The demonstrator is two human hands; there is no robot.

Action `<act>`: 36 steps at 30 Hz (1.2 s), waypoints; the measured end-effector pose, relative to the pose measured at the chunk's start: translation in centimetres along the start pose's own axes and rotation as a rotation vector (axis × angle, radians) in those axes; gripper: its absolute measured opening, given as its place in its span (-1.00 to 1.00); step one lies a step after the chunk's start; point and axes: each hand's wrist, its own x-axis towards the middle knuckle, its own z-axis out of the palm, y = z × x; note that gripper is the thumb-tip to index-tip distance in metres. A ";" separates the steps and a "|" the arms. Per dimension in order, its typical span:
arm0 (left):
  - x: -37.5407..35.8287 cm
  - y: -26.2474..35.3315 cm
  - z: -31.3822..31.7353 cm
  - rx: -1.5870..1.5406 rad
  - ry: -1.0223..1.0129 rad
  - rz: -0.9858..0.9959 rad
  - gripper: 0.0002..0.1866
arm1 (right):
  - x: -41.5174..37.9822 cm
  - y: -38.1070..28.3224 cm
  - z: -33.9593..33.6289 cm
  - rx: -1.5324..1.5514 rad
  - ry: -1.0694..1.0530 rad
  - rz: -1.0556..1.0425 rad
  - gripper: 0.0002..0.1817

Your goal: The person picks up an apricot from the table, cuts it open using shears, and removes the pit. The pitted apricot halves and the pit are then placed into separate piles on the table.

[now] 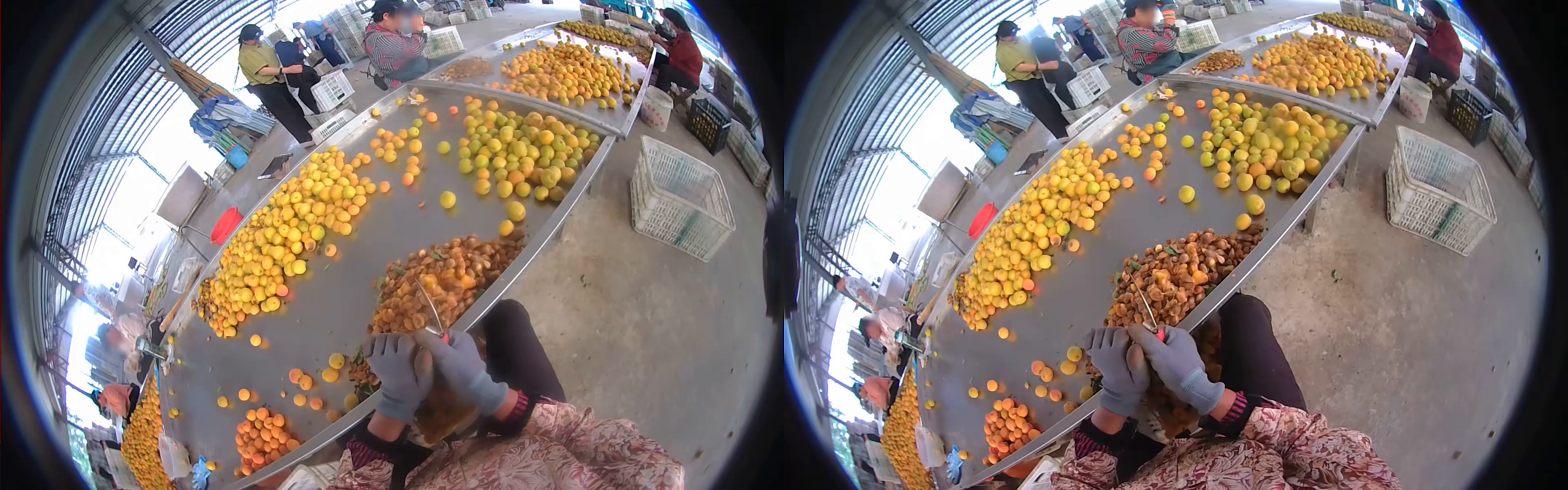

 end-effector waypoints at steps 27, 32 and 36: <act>-0.7 0.8 2.0 -0.138 -0.154 -0.018 -0.66 | 0.5 -0.8 -1.1 -0.008 0.095 -0.150 -0.65; -1.5 4.4 3.3 -0.187 -0.188 -0.623 -0.71 | 0.9 -1.2 -1.6 -0.204 0.156 -0.290 -0.70; 0.4 5.3 2.4 -0.255 -0.217 -0.534 -0.77 | 1.6 -0.9 -2.5 -0.604 0.205 -0.509 -0.78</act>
